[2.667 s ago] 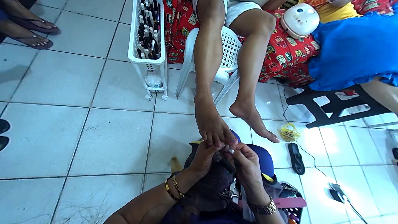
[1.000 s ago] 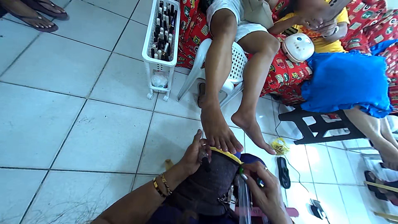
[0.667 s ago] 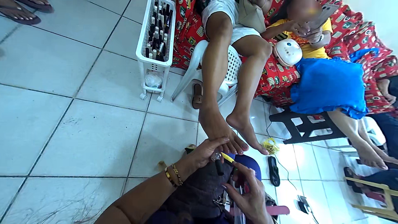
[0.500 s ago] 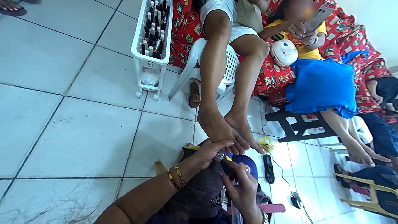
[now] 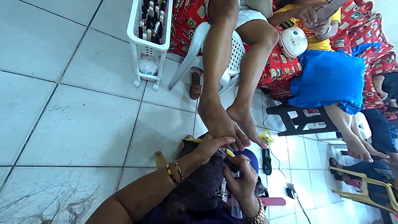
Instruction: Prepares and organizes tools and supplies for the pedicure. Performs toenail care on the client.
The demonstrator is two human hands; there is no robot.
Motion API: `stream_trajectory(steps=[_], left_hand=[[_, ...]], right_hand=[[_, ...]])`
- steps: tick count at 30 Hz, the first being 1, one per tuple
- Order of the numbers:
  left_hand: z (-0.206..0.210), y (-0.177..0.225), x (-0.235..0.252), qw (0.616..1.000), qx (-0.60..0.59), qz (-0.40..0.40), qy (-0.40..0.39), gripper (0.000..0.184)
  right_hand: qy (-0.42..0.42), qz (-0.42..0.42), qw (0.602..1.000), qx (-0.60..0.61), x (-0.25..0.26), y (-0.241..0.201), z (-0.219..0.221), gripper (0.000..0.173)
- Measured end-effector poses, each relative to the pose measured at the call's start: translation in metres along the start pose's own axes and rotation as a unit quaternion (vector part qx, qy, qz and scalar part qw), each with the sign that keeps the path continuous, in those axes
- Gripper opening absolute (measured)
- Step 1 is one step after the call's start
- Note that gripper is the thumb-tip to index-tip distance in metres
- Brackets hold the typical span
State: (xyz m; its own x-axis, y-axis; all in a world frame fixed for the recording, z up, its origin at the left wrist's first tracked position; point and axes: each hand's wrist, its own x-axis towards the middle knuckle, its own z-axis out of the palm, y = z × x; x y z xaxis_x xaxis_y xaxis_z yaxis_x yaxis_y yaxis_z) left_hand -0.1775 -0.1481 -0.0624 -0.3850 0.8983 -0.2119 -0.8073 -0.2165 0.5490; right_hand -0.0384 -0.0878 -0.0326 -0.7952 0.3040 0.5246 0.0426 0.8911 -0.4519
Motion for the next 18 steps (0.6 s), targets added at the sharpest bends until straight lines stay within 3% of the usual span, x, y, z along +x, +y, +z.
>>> stream_trajectory(steps=[18], left_hand=[[-0.005, 0.003, 0.000, 0.999, 0.004, -0.020, -0.028, 0.010]], right_hand=[[0.025, 0.030, 0.995, 0.092, -0.008, 0.001, -0.013, 0.017]])
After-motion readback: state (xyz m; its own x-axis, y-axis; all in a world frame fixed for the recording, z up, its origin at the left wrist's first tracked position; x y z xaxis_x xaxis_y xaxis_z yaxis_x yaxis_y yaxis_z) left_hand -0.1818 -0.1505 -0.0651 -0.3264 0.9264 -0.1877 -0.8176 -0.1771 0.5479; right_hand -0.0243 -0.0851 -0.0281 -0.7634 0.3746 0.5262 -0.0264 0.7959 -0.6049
